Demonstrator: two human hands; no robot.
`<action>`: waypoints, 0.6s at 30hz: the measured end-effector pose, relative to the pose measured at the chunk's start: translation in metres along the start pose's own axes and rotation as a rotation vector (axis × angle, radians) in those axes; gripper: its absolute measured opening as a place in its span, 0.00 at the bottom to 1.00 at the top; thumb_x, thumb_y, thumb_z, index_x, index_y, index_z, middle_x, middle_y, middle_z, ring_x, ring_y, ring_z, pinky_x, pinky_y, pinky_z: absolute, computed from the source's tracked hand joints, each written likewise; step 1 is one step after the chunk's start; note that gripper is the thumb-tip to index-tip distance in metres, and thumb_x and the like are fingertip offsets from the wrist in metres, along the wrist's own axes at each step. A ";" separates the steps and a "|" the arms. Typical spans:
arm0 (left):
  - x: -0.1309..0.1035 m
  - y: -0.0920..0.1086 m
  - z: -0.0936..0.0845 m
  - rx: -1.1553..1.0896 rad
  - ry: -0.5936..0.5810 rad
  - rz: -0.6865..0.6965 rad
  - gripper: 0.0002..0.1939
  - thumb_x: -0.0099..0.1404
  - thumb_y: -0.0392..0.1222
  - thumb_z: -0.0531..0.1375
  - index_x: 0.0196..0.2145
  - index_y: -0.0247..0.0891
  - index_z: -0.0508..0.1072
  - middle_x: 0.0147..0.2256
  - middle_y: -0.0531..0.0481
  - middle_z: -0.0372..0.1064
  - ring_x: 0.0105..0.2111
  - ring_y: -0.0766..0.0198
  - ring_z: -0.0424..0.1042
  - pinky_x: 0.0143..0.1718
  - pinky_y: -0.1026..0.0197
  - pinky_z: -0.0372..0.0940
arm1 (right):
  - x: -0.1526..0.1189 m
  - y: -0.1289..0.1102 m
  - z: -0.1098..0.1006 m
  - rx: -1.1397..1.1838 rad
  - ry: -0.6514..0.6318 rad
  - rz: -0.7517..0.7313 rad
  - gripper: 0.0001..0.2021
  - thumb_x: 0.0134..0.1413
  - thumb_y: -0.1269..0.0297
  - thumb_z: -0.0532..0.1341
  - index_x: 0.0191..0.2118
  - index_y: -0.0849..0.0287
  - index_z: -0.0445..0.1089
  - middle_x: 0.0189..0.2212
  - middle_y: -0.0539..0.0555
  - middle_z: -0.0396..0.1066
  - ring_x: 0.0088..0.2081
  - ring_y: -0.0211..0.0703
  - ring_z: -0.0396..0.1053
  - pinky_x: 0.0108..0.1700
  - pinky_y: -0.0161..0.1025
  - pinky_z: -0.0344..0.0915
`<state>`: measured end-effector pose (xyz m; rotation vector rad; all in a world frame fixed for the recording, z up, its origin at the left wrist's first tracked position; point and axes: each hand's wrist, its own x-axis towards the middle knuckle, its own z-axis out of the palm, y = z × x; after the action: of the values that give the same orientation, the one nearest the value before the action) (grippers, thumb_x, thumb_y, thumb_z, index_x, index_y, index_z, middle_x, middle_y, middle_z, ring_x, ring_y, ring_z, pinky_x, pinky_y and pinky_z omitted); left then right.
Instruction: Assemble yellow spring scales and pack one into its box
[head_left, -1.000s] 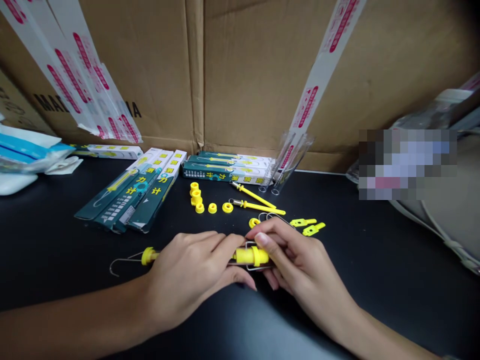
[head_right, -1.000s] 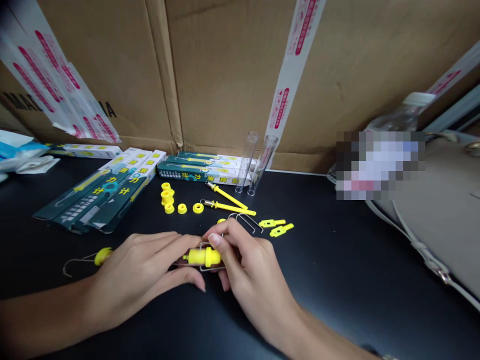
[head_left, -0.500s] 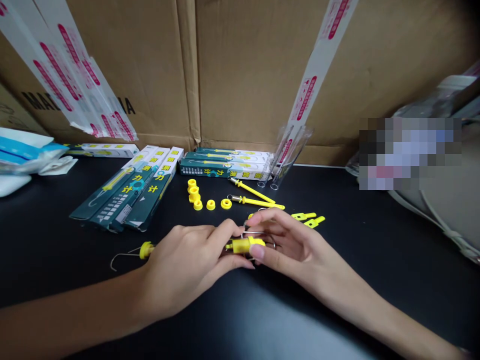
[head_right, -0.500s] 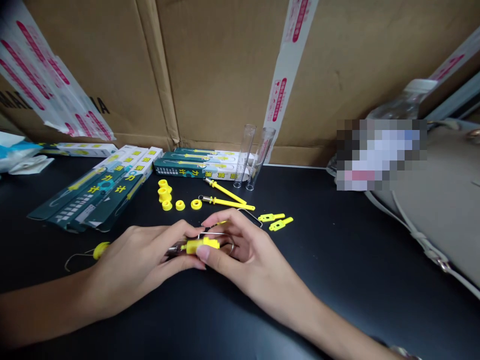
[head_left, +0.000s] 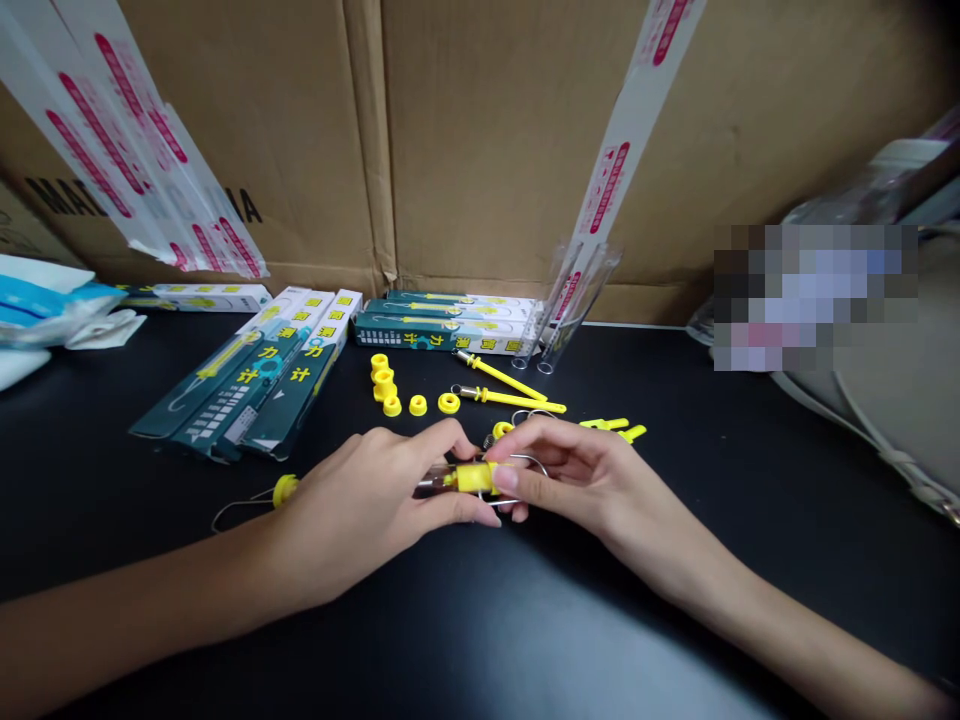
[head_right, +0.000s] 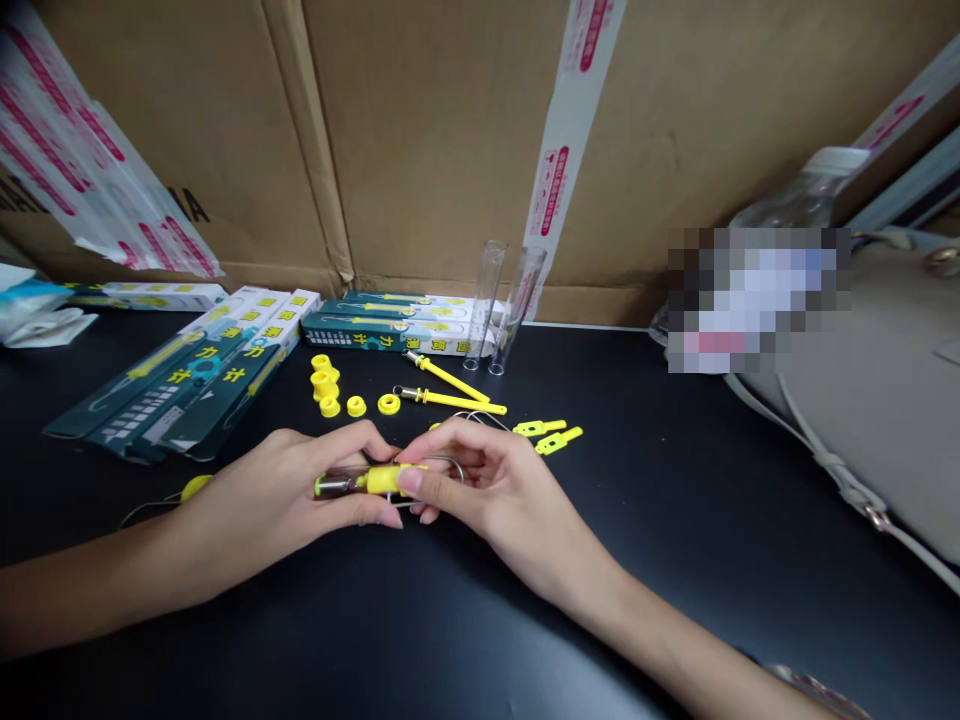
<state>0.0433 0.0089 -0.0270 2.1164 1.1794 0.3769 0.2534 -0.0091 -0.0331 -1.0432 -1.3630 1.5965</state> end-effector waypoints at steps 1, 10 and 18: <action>-0.001 0.000 0.000 0.019 0.012 0.007 0.14 0.66 0.57 0.63 0.41 0.46 0.72 0.31 0.57 0.78 0.30 0.61 0.76 0.31 0.66 0.62 | 0.000 0.001 0.000 0.006 0.004 0.004 0.08 0.53 0.62 0.71 0.35 0.60 0.76 0.30 0.49 0.76 0.29 0.34 0.71 0.35 0.32 0.71; -0.002 0.001 0.004 0.224 0.042 -0.021 0.17 0.66 0.62 0.61 0.40 0.46 0.70 0.27 0.57 0.73 0.26 0.60 0.72 0.25 0.65 0.56 | 0.001 0.005 0.000 0.107 0.027 0.066 0.10 0.45 0.63 0.76 0.35 0.56 0.80 0.37 0.50 0.81 0.40 0.38 0.76 0.46 0.33 0.70; 0.000 0.001 0.000 0.119 -0.034 -0.020 0.16 0.66 0.57 0.63 0.41 0.44 0.69 0.32 0.55 0.74 0.32 0.57 0.74 0.31 0.63 0.60 | 0.001 0.006 0.002 0.064 0.067 0.055 0.11 0.44 0.62 0.76 0.35 0.56 0.80 0.38 0.51 0.81 0.40 0.40 0.75 0.46 0.35 0.69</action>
<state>0.0441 0.0088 -0.0266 2.2020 1.2298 0.2659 0.2511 -0.0100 -0.0389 -1.0944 -1.2400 1.6202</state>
